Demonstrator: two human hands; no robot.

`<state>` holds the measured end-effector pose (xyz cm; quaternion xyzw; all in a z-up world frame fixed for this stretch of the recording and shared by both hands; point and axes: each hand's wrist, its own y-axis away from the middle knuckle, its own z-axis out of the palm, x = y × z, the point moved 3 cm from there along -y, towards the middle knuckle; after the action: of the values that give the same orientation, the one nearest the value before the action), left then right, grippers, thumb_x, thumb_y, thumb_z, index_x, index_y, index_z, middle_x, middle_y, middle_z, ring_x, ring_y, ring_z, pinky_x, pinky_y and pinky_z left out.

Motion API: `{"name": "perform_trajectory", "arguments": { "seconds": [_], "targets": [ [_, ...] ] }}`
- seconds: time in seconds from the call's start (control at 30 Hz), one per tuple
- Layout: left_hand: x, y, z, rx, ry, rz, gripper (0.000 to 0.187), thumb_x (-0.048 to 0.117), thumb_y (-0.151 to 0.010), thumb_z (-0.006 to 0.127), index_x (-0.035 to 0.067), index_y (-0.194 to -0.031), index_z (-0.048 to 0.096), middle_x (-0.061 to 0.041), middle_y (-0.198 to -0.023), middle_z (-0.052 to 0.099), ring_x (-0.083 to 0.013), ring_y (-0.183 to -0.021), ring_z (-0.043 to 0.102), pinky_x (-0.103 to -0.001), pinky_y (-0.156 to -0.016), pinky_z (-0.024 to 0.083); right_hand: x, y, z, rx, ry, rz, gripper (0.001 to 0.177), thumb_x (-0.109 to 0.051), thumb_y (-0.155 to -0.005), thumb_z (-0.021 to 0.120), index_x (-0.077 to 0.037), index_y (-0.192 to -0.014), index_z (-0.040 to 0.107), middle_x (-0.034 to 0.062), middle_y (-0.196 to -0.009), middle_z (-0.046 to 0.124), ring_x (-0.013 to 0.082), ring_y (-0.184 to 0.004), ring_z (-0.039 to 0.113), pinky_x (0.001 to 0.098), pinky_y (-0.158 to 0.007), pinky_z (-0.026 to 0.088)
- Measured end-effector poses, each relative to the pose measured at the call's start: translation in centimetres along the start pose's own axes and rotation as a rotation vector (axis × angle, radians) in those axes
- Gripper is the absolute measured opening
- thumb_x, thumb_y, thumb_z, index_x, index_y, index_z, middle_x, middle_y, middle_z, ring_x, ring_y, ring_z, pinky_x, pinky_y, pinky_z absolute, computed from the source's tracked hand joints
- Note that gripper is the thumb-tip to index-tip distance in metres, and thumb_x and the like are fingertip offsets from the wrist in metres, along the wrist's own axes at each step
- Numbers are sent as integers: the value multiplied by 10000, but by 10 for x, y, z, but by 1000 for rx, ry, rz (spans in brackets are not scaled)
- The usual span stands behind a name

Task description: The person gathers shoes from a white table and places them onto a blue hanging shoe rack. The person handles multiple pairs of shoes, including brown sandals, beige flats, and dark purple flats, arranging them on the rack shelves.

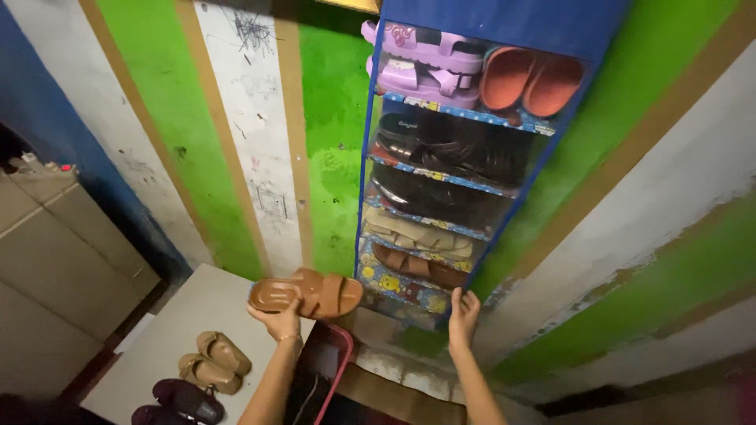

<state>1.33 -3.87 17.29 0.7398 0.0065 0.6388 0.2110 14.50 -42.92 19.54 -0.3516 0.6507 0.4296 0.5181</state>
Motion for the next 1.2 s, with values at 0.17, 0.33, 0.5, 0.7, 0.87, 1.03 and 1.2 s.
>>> {"name": "perform_trajectory", "arguments": {
  "seconds": [0.17,0.33,0.5,0.7,0.87,1.03,1.2],
  "targets": [
    [44,-20,14,82,98,18,1327,312,-603,1011,432,-1591,132,-290,-1469,515,-456,-1346,518,-542,-1146,413,13,-41,4,-107,199,-96,1097,-680,-809,807,-61,-1581,335,283,-1543,389,398,-1489,338,577,-1212,290],
    [81,-38,40,90,209,148,1304,162,-650,998,239,-1604,113,-355,-1561,385,-533,-1413,428,-616,-1198,338,53,-113,3,-29,242,-227,693,-583,-785,890,-53,-1199,721,232,-1149,723,379,-1134,674,494,-952,532],
    [77,-82,88,29,281,270,1350,105,-631,1011,160,-1619,91,-328,-1623,285,-493,-1502,302,-576,-1260,223,53,-98,1,9,342,-182,520,-606,-871,796,-158,-1133,774,137,-1037,772,308,-1011,718,445,-839,558],
    [93,-72,123,-91,252,300,1410,187,-584,1037,202,-1635,97,-294,-1635,292,-443,-1510,315,-531,-1276,236,47,-87,1,70,476,-197,510,-641,-905,728,-163,-1064,802,151,-1021,787,357,-1050,723,461,-849,557],
    [87,-76,165,-242,288,274,1410,111,-576,1037,299,-1632,122,-287,-1618,323,-480,-1428,427,-511,-1197,398,39,-81,-2,110,406,-368,517,-507,-930,742,-47,-700,687,199,-677,683,314,-662,653,416,-637,489],
    [76,-87,195,-305,312,177,1402,122,-577,1063,378,-1620,163,-258,-1568,405,-452,-1364,507,-494,-1111,490,45,-91,-2,86,447,-355,437,-521,-944,710,-108,-816,773,175,-706,713,336,-689,690,423,-622,507],
    [109,-52,180,-414,288,327,1381,57,-578,1014,187,-1631,131,-351,-1598,282,-541,-1437,343,-586,-1196,316,50,-93,-1,78,447,-316,364,-499,-957,710,-147,-910,792,138,-740,730,290,-721,685,397,-638,507]
  ]
}}
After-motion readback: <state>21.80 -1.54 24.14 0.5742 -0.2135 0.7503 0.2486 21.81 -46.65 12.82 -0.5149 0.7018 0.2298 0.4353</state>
